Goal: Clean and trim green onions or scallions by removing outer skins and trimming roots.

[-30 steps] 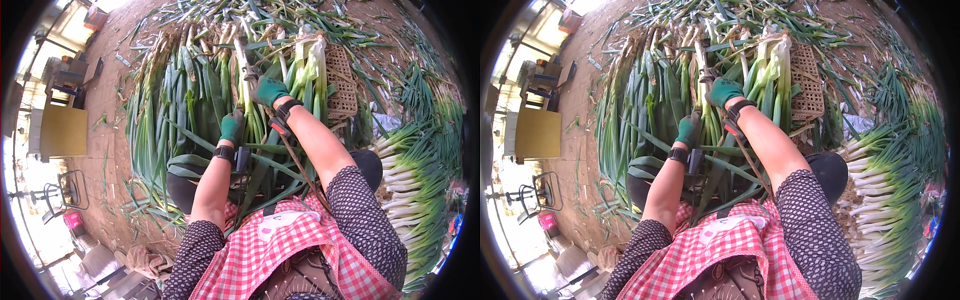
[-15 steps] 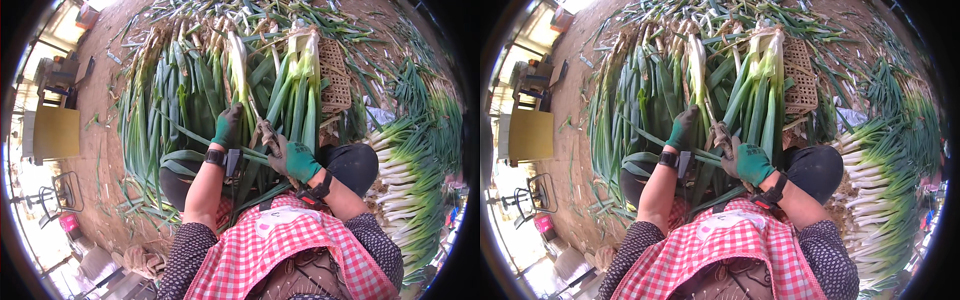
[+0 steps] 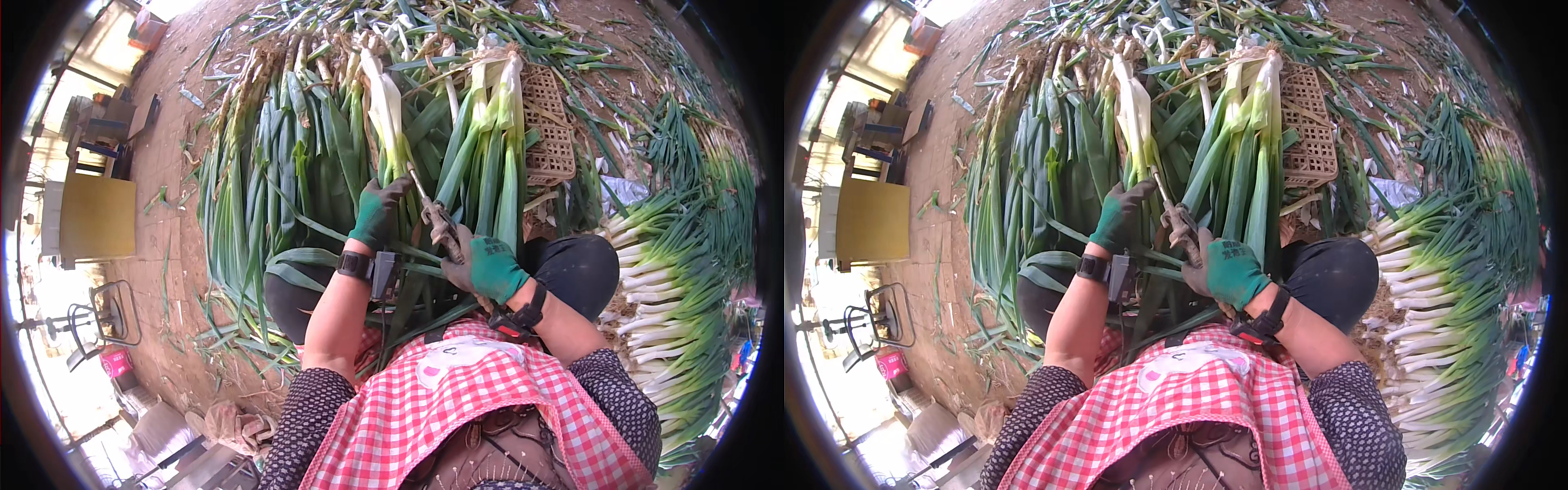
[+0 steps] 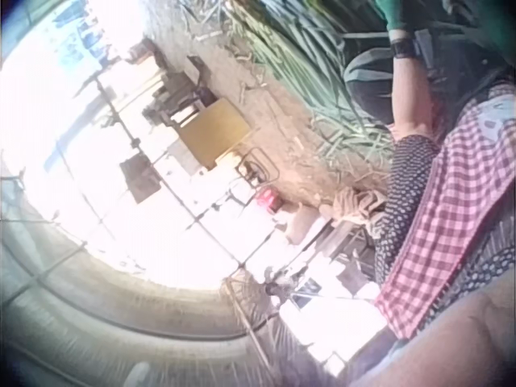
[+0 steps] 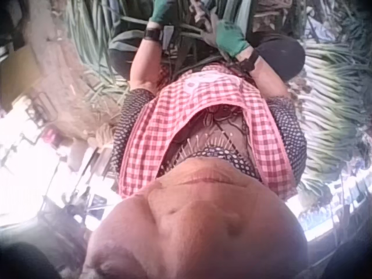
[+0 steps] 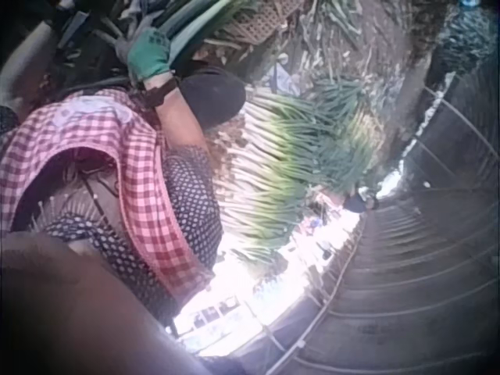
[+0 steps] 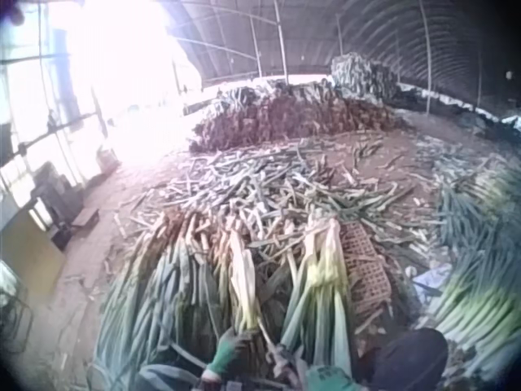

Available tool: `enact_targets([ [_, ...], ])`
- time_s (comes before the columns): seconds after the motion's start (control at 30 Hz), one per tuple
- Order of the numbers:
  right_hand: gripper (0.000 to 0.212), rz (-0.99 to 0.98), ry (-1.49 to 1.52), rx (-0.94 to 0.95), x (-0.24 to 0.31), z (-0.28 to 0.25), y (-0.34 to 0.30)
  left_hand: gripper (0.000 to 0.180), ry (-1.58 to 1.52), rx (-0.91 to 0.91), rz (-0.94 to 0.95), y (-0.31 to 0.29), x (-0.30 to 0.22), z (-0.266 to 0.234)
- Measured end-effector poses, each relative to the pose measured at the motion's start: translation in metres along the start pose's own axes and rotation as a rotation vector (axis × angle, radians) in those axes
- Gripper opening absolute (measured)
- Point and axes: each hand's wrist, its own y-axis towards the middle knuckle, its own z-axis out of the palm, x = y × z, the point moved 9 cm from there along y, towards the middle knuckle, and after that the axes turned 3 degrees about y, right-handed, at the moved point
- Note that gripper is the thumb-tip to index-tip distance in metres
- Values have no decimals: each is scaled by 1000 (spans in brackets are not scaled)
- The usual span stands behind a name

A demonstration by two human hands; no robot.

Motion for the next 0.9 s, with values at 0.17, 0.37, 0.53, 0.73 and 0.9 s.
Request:
enact_targets([
  [0.17,46,-44,-6,-164,-1,-23,60,41,160,62,5,1,13,1],
  [0.37,49,-9,-101,-59,18,-51,163,48,288,27,-51,-11,30,-5],
  [0.53,49,-40,-175,-30,18,-49,210,59,184,42,-245,-11,40,3],
  [0.73,48,-128,-197,-28,31,-46,199,43,911,12,681,-17,17,-1],
  [0.9,49,-143,-162,-141,0,-57,129,34,-7,-44,-81,-3,12,22],
])
